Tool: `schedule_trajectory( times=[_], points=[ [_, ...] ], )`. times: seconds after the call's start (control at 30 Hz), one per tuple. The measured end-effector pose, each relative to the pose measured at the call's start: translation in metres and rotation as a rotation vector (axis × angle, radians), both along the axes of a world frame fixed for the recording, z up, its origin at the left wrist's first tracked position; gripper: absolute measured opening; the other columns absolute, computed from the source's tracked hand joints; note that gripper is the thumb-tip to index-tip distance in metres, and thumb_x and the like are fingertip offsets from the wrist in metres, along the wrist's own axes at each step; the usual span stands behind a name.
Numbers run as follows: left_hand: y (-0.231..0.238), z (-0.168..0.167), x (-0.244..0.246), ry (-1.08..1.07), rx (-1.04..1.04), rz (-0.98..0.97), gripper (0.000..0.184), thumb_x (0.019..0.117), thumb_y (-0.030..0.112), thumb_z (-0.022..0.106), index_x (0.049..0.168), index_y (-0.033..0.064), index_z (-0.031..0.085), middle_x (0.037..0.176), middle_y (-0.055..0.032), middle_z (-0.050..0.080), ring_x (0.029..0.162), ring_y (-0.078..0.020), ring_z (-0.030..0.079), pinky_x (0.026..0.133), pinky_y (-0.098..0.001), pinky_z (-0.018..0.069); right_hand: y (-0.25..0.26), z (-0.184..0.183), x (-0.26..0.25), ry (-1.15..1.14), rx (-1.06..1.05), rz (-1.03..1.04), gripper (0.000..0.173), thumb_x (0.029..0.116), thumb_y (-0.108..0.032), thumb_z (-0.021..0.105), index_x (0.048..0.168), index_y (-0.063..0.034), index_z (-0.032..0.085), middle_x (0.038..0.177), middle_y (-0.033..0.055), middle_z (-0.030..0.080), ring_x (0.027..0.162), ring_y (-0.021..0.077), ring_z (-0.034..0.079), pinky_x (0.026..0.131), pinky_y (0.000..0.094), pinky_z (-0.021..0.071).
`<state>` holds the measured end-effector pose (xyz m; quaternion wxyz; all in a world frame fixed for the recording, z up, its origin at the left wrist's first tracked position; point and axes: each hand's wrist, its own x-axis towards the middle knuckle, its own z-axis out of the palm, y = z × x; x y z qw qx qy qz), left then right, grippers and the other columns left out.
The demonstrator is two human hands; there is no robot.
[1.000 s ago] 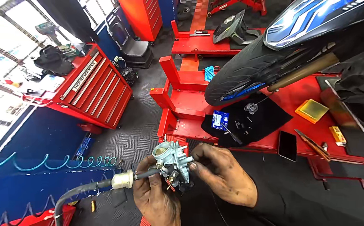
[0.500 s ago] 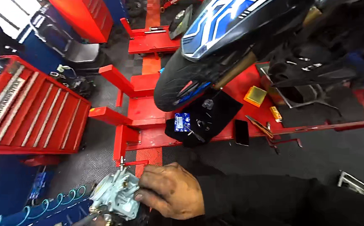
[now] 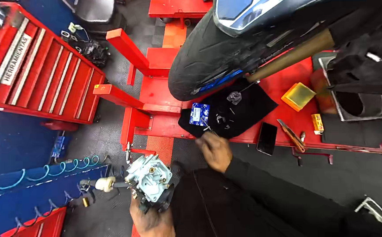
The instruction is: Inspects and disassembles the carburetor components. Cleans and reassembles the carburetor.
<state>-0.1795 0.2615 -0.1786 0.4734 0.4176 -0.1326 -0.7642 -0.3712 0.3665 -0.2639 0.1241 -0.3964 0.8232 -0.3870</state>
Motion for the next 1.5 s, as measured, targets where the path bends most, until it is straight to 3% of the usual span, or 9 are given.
schedule_trajectory(
  times=[0.1,0.33,0.47,0.7,0.8,0.9,1.1,1.33,1.5],
  points=[
    [0.002,0.0,0.006,0.004,-0.005,0.065,0.043,0.1087,0.035,0.028,0.102,0.0091,0.062,0.091,-0.0108,0.073,0.089,-0.0225,0.074,0.077,-0.0442,0.0637,0.012,-0.099,-0.05,-0.031,0.542,-0.105,0.049,0.0997,-0.041,0.063,0.129,-0.0022,0.063,0.128,0.0237,0.062,0.116,0.0407,0.064,0.094,0.0595,0.0544],
    [-0.009,0.002,0.016,-0.083,-0.097,0.131,0.04,0.1085,0.031,0.028,0.103,0.0086,0.061,0.09,-0.0106,0.072,0.088,-0.0212,0.074,0.074,-0.043,0.0637,0.02,-0.155,-0.064,0.023,0.667,-0.148,0.043,0.1006,-0.025,0.062,0.139,-0.0053,0.058,0.132,0.0231,0.061,0.12,0.0408,0.063,0.093,0.0578,0.0557],
    [-0.021,0.012,0.017,-0.174,-0.139,0.082,0.033,0.1074,0.028,0.034,0.105,0.0091,0.06,0.087,-0.0083,0.071,0.081,-0.0196,0.073,0.067,-0.0413,0.0634,0.028,-0.113,-0.052,-0.014,0.341,-0.119,0.034,0.1028,-0.02,0.057,0.133,-0.0061,0.063,0.129,0.0255,0.06,0.104,0.0419,0.068,0.084,0.0615,0.058],
    [-0.041,0.042,0.029,-0.228,-0.312,-0.008,0.033,0.1075,0.032,0.043,0.125,0.0133,0.064,0.1,-0.0072,0.071,0.088,-0.0159,0.071,0.072,-0.0369,0.0624,0.012,0.096,-0.007,0.114,-0.279,0.419,0.03,0.1,-0.032,0.057,0.119,-0.0096,0.065,0.115,0.0036,0.067,0.106,0.0146,0.066,0.089,0.0376,0.0584],
    [-0.042,0.052,0.029,-0.229,-0.359,-0.012,0.032,0.1078,0.032,0.044,0.124,0.0137,0.065,0.102,-0.0059,0.071,0.09,-0.0143,0.071,0.074,-0.0354,0.0623,0.0,0.136,0.001,0.143,-0.366,0.443,0.026,0.0939,-0.033,0.068,0.108,-0.0107,0.067,0.093,-0.0024,0.063,0.083,0.0082,0.06,0.071,0.0281,0.0531],
    [-0.041,0.058,0.027,-0.276,-0.44,0.007,0.032,0.107,0.03,0.045,0.126,0.0132,0.064,0.102,-0.0055,0.071,0.089,-0.0134,0.07,0.073,-0.0344,0.0619,-0.018,0.147,0.028,-0.249,-0.412,0.386,0.022,0.0896,-0.027,0.076,0.104,-0.0126,0.067,0.071,-0.0094,0.056,0.057,0.002,0.052,0.049,0.0191,0.047],
    [-0.032,0.066,0.019,-0.383,-0.699,0.041,0.032,0.1102,0.025,0.042,0.128,0.0089,0.063,0.11,-0.0067,0.069,0.094,-0.0145,0.07,0.078,-0.0319,0.0616,-0.048,0.145,0.074,-0.743,-0.358,0.301,0.024,0.0862,-0.014,0.078,0.11,-0.0138,0.072,0.069,0.0,0.058,0.055,0.0107,0.052,0.048,0.0237,0.0452],
    [-0.028,0.066,0.019,-0.42,-0.82,0.105,0.032,0.1103,0.019,0.038,0.127,0.0053,0.062,0.114,-0.007,0.069,0.099,-0.0147,0.069,0.082,-0.0305,0.0609,-0.05,0.14,0.079,-0.645,-0.428,0.366,0.008,0.0958,-0.019,0.071,0.097,-0.0103,0.07,0.068,-0.0003,0.059,0.053,0.0082,0.053,0.048,0.0225,0.0462],
    [-0.029,0.066,0.022,-0.403,-0.779,0.099,0.031,0.1099,0.019,0.04,0.127,0.0064,0.063,0.11,-0.0067,0.07,0.094,-0.0139,0.07,0.078,-0.0298,0.0615,-0.051,0.139,0.082,-0.603,-0.434,0.388,0.021,0.0916,-0.015,0.074,0.111,-0.0112,0.069,0.07,-0.0017,0.059,0.056,0.0087,0.055,0.049,0.0229,0.049]
  ],
)
